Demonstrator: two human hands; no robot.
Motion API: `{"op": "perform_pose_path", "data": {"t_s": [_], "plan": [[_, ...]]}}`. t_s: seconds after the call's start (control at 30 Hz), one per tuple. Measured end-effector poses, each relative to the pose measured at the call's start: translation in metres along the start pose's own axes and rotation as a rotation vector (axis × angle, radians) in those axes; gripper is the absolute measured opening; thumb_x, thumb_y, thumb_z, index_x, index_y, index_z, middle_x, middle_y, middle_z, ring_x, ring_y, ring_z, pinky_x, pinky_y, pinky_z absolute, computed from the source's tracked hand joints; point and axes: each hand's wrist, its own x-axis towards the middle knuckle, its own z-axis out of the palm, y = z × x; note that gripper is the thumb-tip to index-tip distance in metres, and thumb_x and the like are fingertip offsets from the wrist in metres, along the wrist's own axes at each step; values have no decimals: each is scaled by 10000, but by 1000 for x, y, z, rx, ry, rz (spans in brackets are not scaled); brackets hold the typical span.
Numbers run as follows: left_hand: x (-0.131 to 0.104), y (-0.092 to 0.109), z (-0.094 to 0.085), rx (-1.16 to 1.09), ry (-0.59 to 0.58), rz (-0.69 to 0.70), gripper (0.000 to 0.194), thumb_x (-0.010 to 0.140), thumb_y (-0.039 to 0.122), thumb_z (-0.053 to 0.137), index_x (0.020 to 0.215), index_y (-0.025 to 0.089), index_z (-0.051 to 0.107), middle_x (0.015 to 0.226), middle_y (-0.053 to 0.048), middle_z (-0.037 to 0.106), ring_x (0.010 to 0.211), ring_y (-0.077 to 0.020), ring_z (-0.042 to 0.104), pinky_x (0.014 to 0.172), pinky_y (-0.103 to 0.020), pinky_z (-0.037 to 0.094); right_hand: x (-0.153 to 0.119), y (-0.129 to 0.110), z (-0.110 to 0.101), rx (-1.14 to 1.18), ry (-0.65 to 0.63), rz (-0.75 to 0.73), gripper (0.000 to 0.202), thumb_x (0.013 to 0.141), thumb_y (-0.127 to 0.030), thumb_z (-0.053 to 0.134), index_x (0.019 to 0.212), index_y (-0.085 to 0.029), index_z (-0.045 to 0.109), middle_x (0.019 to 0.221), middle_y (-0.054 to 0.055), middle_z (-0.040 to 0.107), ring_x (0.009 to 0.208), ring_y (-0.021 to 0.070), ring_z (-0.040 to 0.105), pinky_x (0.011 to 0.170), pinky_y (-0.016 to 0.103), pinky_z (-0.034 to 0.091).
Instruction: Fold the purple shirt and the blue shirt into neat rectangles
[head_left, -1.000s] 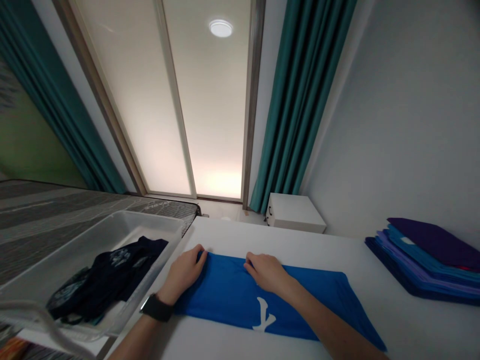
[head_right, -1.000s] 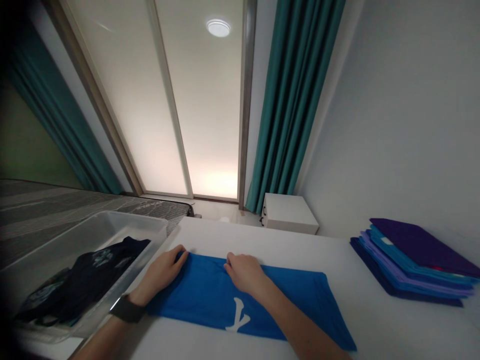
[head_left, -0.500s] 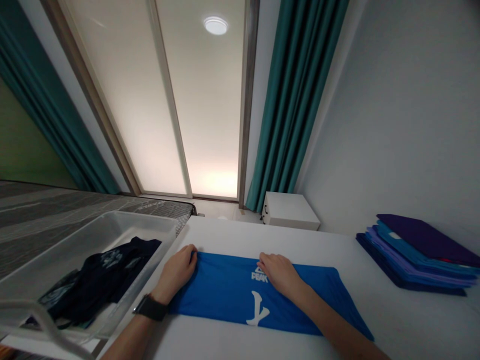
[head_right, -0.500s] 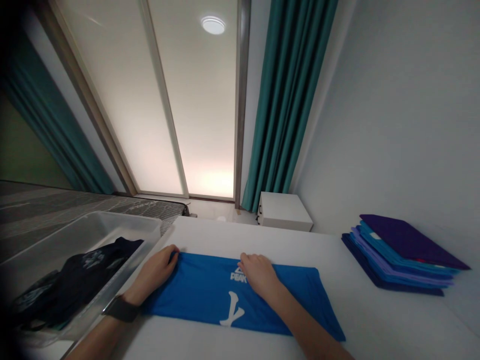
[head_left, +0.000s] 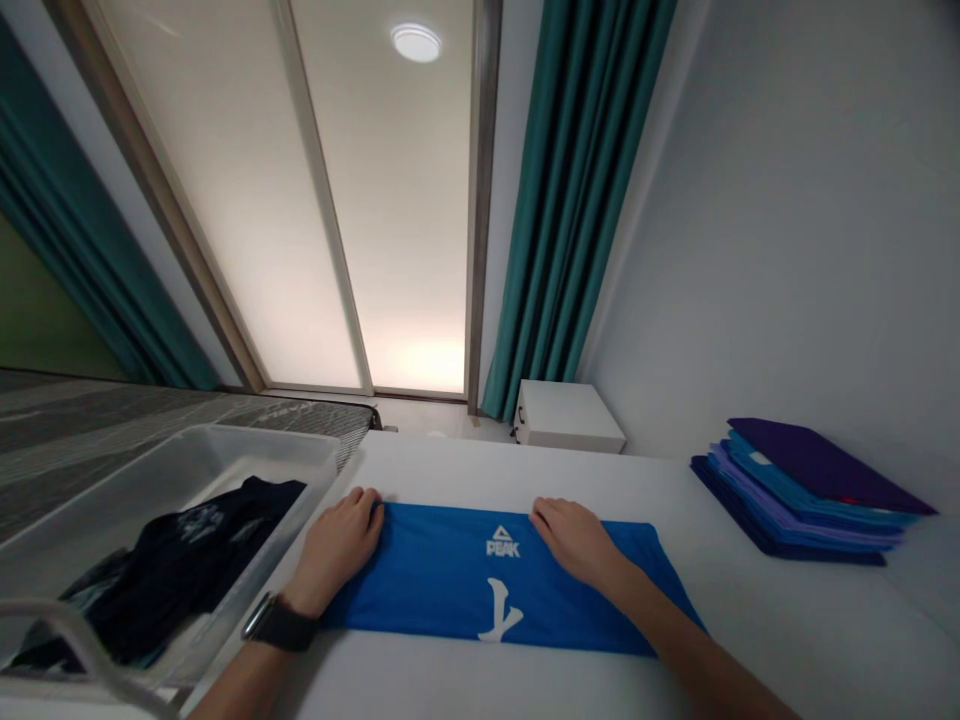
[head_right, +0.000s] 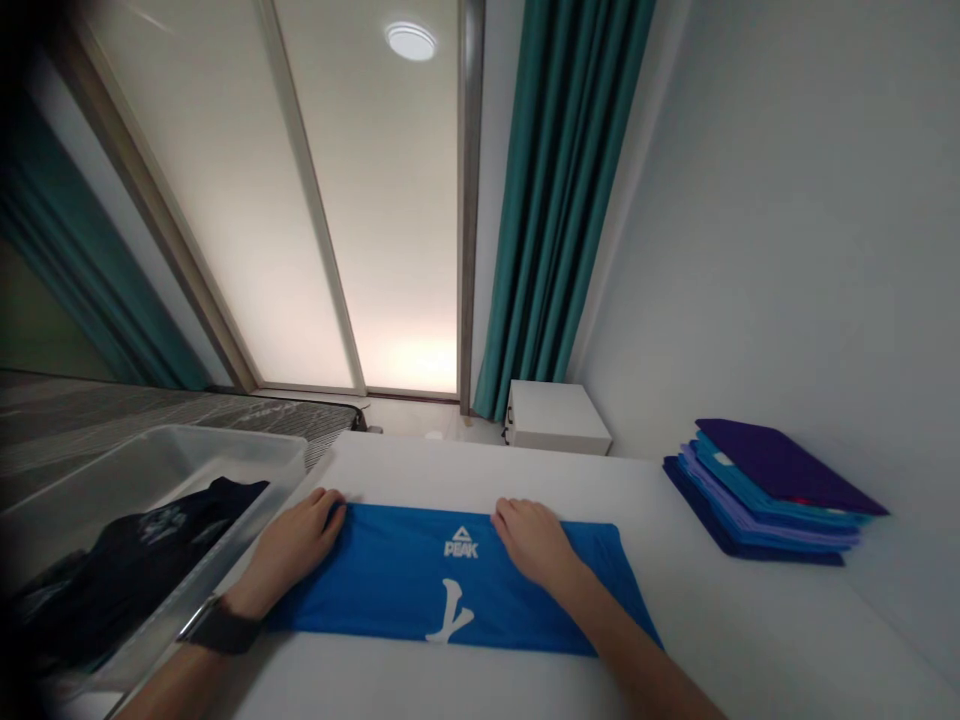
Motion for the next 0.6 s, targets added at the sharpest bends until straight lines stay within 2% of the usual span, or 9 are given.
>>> {"op": "perform_pose_path", "data": {"t_s": [0.2, 0.33, 0.47, 0.6], "plan": [[2, -3, 12, 13, 49, 23, 222, 979, 230, 328, 1041, 166, 531, 1037, -95, 610, 958, -231, 634, 809, -325, 462, -22, 41, 12, -11, 74, 31, 291, 1016, -263, 341, 857, -182, 571, 895, 67, 669, 843, 202, 613, 770, 306, 393], [6, -7, 26, 1, 95, 54, 233, 980, 214, 300, 1020, 164, 525, 1012, -100, 600, 931, -230, 623, 828, -342, 462, -31, 57, 27, -16, 145, 26, 297, 1010, -259, 334, 832, -184, 560, 879, 67, 651, 813, 197, 590, 756, 309, 393], [16, -9, 35, -22, 120, 78, 251, 988, 215, 270, 1018, 152, 511, 1001, -112, 591, 932, -240, 612, 847, -364, 459, -30, 65, 33, 20, 182, 17, 301, 1012, -275, 332, 829, -192, 556, 865, 59, 640, 792, 187, 570, 743, 303, 392], [31, -6, 33, -43, 124, 74, 230, 983, 215, 289, 1002, 151, 509, 991, -117, 593, 933, -244, 607, 852, -370, 458, -17, 73, 32, 24, 161, 44, 285, 1009, -282, 344, 843, -192, 556, 885, 64, 641, 831, 195, 575, 768, 305, 396]]}}
